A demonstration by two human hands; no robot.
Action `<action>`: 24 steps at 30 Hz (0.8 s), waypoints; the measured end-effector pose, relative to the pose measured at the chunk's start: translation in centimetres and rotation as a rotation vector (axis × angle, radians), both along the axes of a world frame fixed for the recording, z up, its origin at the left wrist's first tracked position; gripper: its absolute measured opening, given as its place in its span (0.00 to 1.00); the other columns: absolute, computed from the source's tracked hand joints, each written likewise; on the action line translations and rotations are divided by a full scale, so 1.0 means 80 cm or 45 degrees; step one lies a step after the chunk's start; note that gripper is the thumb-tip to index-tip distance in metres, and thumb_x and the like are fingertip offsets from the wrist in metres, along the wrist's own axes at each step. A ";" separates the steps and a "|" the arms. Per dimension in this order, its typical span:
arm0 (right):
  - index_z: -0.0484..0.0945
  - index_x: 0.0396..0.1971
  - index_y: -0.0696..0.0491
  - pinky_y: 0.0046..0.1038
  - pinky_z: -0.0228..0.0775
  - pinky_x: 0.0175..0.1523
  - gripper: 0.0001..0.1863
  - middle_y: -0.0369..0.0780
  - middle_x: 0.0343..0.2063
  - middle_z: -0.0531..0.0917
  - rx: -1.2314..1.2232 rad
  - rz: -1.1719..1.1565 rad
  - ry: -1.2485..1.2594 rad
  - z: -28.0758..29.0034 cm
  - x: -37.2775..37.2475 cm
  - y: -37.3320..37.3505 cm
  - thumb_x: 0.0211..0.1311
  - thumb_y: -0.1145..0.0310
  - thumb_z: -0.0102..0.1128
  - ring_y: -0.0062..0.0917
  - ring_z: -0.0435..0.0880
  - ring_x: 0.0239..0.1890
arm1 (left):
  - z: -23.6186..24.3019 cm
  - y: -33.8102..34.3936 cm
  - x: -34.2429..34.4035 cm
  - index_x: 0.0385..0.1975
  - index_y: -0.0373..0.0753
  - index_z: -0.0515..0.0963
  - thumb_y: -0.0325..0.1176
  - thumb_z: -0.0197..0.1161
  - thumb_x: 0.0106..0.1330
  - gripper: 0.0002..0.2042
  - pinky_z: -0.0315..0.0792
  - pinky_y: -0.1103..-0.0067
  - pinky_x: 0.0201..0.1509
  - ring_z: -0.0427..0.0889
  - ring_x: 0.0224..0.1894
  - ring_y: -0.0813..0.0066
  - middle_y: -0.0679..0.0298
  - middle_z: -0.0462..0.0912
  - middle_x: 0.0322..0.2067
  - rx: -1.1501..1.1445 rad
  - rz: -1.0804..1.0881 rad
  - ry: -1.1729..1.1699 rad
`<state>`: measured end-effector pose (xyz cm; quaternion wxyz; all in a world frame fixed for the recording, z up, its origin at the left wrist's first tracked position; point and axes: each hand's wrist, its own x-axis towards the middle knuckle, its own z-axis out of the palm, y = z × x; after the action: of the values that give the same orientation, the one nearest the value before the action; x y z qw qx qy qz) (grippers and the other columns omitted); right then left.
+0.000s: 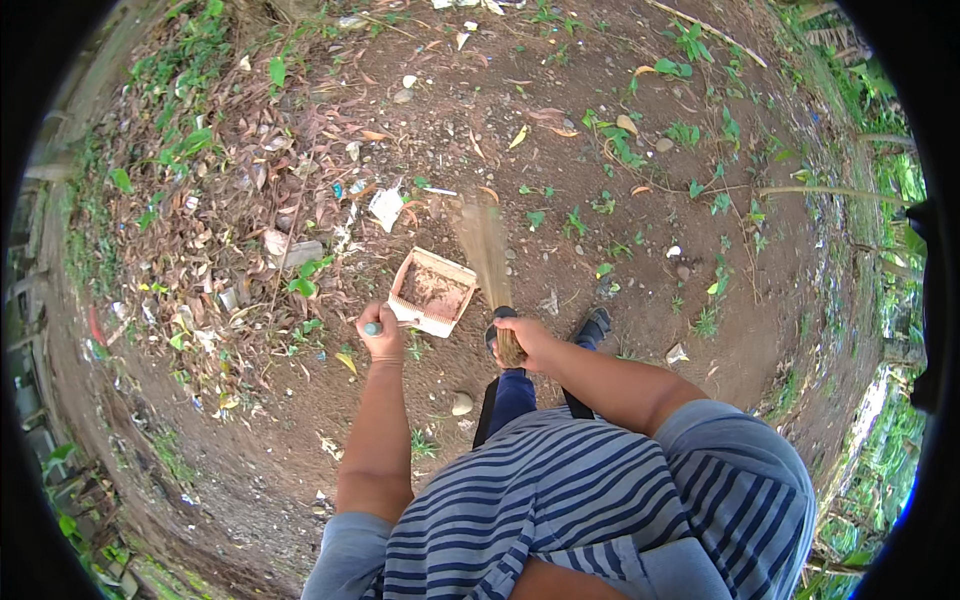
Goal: The person sweeps debris and litter on a dirt path using a traditional broom and a dustpan. They gather leaves, plastic, and other small items into the dustpan while walking along the path.
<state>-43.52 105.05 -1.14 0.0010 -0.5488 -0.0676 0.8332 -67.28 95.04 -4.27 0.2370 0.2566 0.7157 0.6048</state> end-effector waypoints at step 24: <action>0.65 0.27 0.55 0.35 0.70 0.29 0.11 0.42 0.20 0.72 -0.163 0.101 -0.031 -0.070 -0.099 0.107 0.50 0.65 0.55 0.30 0.73 0.22 | -0.008 0.069 -0.043 0.10 0.40 0.53 0.23 0.48 0.52 0.14 0.45 0.83 0.19 0.51 0.18 0.88 0.75 0.53 0.12 0.094 0.140 -0.261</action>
<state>-51.45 113.64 -6.72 -0.0680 -0.5549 -0.0358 0.8284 -70.72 100.52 -4.89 0.2656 0.1625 0.6779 0.6660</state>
